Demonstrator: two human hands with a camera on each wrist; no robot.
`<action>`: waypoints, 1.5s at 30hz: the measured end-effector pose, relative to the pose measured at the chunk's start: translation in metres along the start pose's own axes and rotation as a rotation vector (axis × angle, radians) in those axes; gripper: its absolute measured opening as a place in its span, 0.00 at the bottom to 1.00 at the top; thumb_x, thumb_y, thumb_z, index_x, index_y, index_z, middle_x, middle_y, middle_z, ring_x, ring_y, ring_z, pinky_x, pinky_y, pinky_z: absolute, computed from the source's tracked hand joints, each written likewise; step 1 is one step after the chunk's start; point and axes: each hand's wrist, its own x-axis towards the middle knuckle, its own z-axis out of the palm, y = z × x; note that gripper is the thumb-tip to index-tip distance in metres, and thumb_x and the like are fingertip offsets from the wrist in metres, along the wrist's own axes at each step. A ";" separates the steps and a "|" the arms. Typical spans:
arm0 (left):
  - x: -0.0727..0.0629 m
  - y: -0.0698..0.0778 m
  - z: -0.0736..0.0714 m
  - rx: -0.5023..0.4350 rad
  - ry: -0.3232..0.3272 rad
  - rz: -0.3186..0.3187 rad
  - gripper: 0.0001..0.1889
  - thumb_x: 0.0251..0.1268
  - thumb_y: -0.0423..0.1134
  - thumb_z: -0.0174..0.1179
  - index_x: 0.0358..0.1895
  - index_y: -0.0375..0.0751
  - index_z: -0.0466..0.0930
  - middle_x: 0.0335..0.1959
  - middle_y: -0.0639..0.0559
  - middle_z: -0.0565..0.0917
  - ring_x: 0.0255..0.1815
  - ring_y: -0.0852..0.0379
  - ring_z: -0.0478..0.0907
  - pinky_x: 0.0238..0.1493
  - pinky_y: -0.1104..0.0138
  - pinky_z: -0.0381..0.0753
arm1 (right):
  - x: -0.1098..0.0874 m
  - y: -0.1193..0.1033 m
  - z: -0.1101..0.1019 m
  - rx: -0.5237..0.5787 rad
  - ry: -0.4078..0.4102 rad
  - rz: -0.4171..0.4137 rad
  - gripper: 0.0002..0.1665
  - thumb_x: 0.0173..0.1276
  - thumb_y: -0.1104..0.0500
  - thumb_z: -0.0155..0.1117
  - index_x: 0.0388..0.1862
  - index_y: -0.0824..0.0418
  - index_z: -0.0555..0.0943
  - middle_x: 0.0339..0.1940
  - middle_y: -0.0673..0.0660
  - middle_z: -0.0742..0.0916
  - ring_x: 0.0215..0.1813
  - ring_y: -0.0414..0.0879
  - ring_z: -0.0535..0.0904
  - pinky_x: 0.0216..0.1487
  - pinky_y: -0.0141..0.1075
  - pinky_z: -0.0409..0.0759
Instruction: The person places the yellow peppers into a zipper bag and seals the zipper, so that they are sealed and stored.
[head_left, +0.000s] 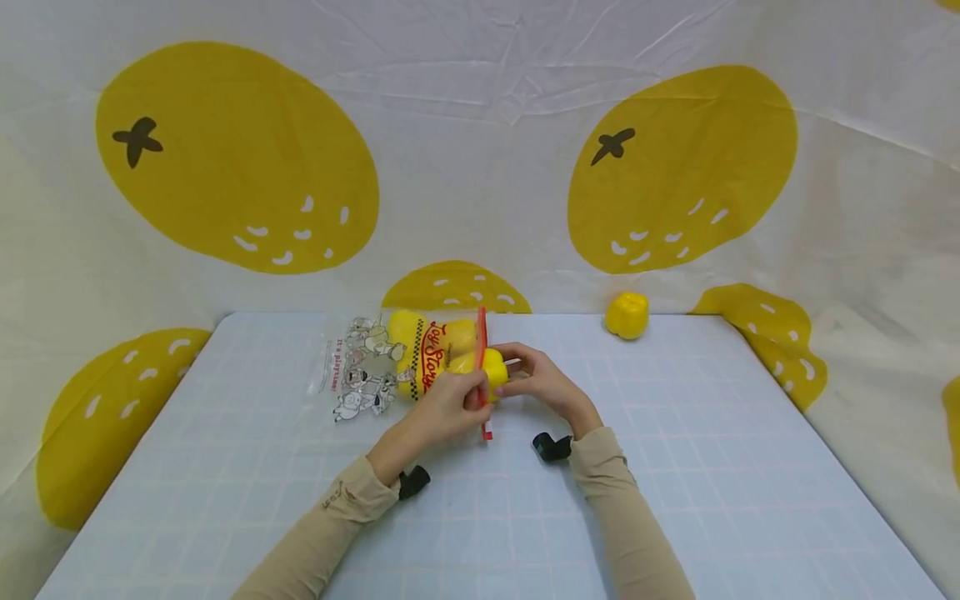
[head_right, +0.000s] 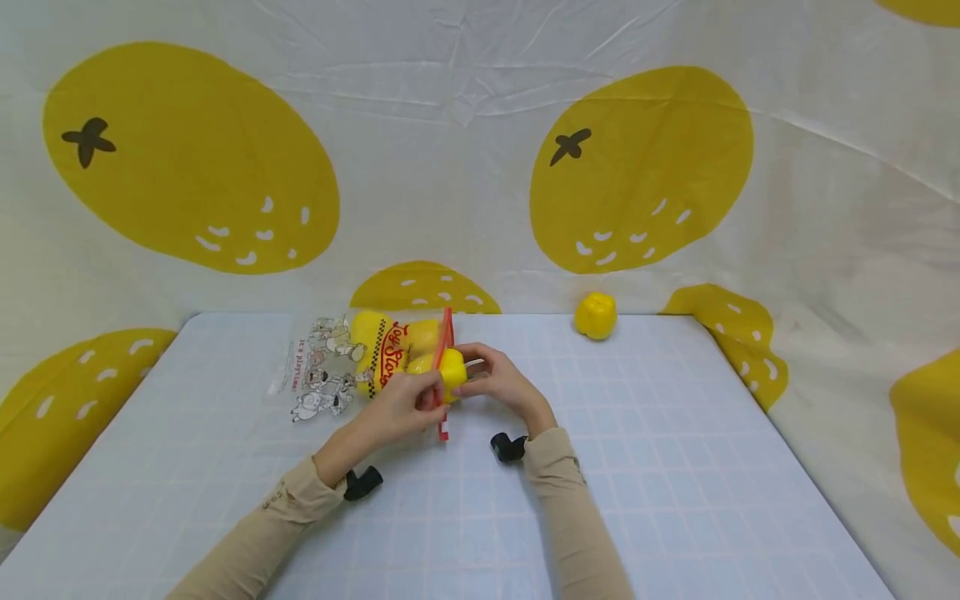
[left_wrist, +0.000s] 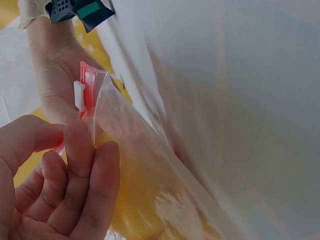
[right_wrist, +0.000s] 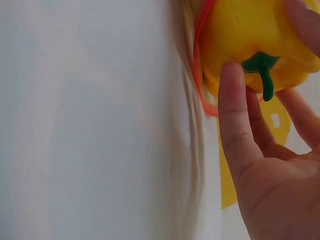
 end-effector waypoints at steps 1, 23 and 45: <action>0.000 0.000 0.000 0.001 0.000 -0.003 0.09 0.58 0.29 0.67 0.31 0.42 0.75 0.17 0.59 0.68 0.19 0.64 0.65 0.22 0.72 0.64 | 0.000 -0.001 0.001 -0.004 0.000 -0.001 0.36 0.60 0.66 0.72 0.68 0.59 0.72 0.64 0.58 0.78 0.58 0.59 0.75 0.56 0.43 0.77; 0.001 -0.002 0.002 0.001 0.005 0.002 0.09 0.57 0.29 0.67 0.31 0.43 0.75 0.17 0.59 0.69 0.18 0.65 0.65 0.21 0.73 0.65 | 0.002 0.003 0.003 0.075 0.011 -0.004 0.29 0.64 0.70 0.66 0.64 0.66 0.73 0.54 0.68 0.82 0.53 0.58 0.81 0.54 0.39 0.80; 0.000 -0.004 0.001 -0.010 0.012 0.015 0.09 0.58 0.29 0.66 0.30 0.43 0.74 0.16 0.60 0.69 0.17 0.67 0.64 0.20 0.73 0.64 | -0.012 0.019 -0.026 0.342 -0.163 0.057 0.27 0.71 0.72 0.54 0.68 0.77 0.67 0.61 0.69 0.80 0.63 0.58 0.77 0.59 0.46 0.76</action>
